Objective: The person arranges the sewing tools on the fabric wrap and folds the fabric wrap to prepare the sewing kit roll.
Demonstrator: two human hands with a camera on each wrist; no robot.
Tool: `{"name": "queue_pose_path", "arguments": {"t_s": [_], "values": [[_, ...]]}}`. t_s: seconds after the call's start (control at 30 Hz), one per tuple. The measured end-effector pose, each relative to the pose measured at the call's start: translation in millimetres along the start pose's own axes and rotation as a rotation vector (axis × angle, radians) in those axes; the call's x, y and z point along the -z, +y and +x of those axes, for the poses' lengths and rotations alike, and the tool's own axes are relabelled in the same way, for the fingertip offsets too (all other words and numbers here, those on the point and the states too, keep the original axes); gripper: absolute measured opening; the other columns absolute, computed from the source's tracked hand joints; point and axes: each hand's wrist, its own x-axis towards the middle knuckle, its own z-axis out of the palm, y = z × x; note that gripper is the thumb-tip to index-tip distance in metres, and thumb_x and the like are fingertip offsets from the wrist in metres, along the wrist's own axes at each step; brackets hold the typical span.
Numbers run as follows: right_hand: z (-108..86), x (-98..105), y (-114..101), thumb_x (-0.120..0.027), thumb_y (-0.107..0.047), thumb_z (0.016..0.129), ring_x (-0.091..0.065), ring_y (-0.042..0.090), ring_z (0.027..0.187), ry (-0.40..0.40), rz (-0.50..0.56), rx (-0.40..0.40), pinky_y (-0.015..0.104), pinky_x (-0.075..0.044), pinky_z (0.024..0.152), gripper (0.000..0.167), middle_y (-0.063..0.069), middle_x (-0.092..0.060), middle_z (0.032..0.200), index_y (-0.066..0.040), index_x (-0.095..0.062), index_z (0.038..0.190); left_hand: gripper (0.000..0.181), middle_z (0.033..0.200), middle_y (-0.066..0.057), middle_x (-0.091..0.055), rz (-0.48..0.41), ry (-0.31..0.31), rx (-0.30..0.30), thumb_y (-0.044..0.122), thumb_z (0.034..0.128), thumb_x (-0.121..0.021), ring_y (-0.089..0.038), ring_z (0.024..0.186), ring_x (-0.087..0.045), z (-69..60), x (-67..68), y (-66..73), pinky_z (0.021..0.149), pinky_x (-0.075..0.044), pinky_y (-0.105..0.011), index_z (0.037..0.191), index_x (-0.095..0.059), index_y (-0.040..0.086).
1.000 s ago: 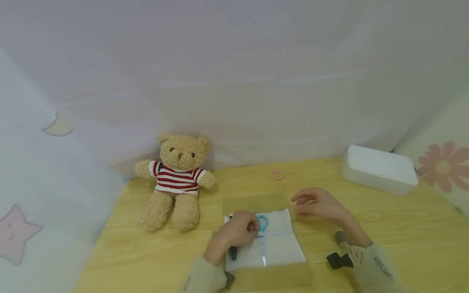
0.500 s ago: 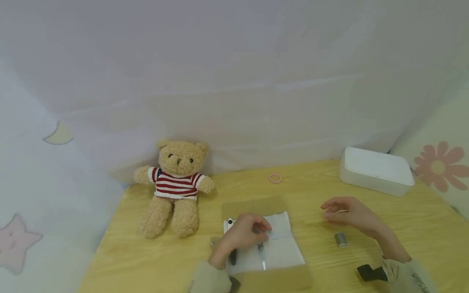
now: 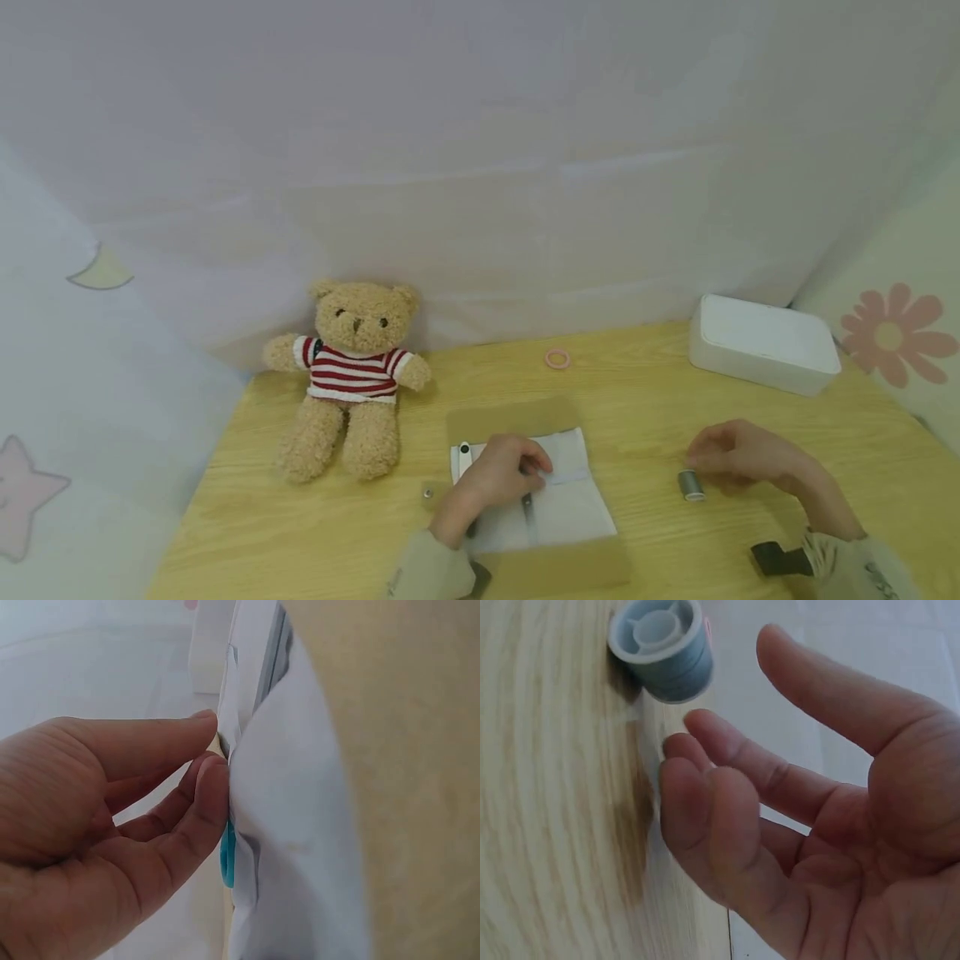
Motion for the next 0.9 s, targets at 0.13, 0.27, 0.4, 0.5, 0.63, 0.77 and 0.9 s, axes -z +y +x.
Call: {"name": "queue_pose_path", "arguments": {"t_s": [0.13,0.27,0.4,0.5,0.63,0.77,0.9], "values": [[1.0,-4.0,-0.3,-0.062,-0.020,0.093,-0.043,0.007,0.050,-0.037,-0.013,-0.013,0.021,-0.041,0.047,0.025,-0.001,-0.052,0.064,0.004,-0.063,0.098,0.011,0.083,0.002,-0.063,0.039,0.019,0.003,-0.001,0.0792,-0.073,-0.004,0.074,-0.054,-2.2,0.1,2.2,0.068,-0.046,-0.019,0.087,-0.071,0.007],[3.8,-11.6,-5.1,-0.066,-0.022,0.091,-0.042,0.006,0.049,-0.006,-0.061,-0.021,0.018,-0.039,0.046,0.025,-0.002,-0.052,0.062,0.003,-0.062,0.092,0.011,0.082,0.000,-0.060,0.060,0.040,-0.002,-0.001,0.0779,-0.074,-0.006,0.072,-0.054,-2.8,0.6,2.9,0.066,-0.045,-0.020,0.085,-0.071,0.006],[3.0,-19.4,-10.0,-0.070,-0.024,0.087,-0.044,0.007,0.049,0.036,-0.088,-0.052,0.018,-0.041,0.046,0.027,0.001,-0.056,0.063,0.002,-0.060,0.089,0.009,0.081,0.000,-0.059,0.065,0.039,-0.011,0.000,0.0776,-0.075,-0.007,0.071,-0.052,-2.0,-1.0,1.8,0.066,-0.044,-0.020,0.084,-0.072,0.006],[2.5,-21.9,-11.5,-0.072,-0.023,0.086,-0.045,0.007,0.049,0.049,-0.094,-0.075,0.019,-0.041,0.046,0.027,0.002,-0.058,0.063,0.001,-0.060,0.087,0.009,0.080,0.000,-0.058,0.064,0.037,-0.009,0.001,0.0777,-0.075,-0.006,0.071,-0.051,-2.1,-1.8,1.4,0.065,-0.043,-0.020,0.084,-0.072,0.006],[4.3,-22.9,-11.0,-0.073,-0.024,0.085,-0.044,0.007,0.048,0.071,-0.130,-0.090,0.020,-0.040,0.046,0.026,0.001,-0.057,0.060,-0.001,-0.060,0.084,0.009,0.081,-0.001,-0.058,0.062,0.039,0.003,0.001,0.0778,-0.076,-0.006,0.071,-0.050,-3.2,-2.2,1.7,0.064,-0.043,-0.020,0.083,-0.072,0.007],[5.4,-22.9,-11.3,-0.073,-0.024,0.084,-0.048,0.009,0.050,0.101,-0.161,-0.097,0.023,-0.042,0.047,0.025,0.001,-0.059,0.062,-0.001,-0.062,0.083,0.009,0.081,-0.001,-0.057,0.059,0.042,0.011,0.001,0.0778,-0.075,-0.007,0.071,-0.050,-3.4,-2.1,2.0,0.065,-0.043,-0.021,0.083,-0.071,0.007],[5.2,-22.7,-10.6,-0.073,-0.024,0.084,-0.056,0.012,0.057,0.128,-0.153,-0.115,0.026,-0.050,0.052,0.026,0.004,-0.063,0.069,0.000,-0.063,0.084,0.008,0.080,-0.001,-0.056,0.060,0.047,0.008,0.000,0.0776,-0.075,-0.006,0.071,-0.050,-2.8,-2.8,2.0,0.065,-0.043,-0.020,0.082,-0.071,0.006]]}}
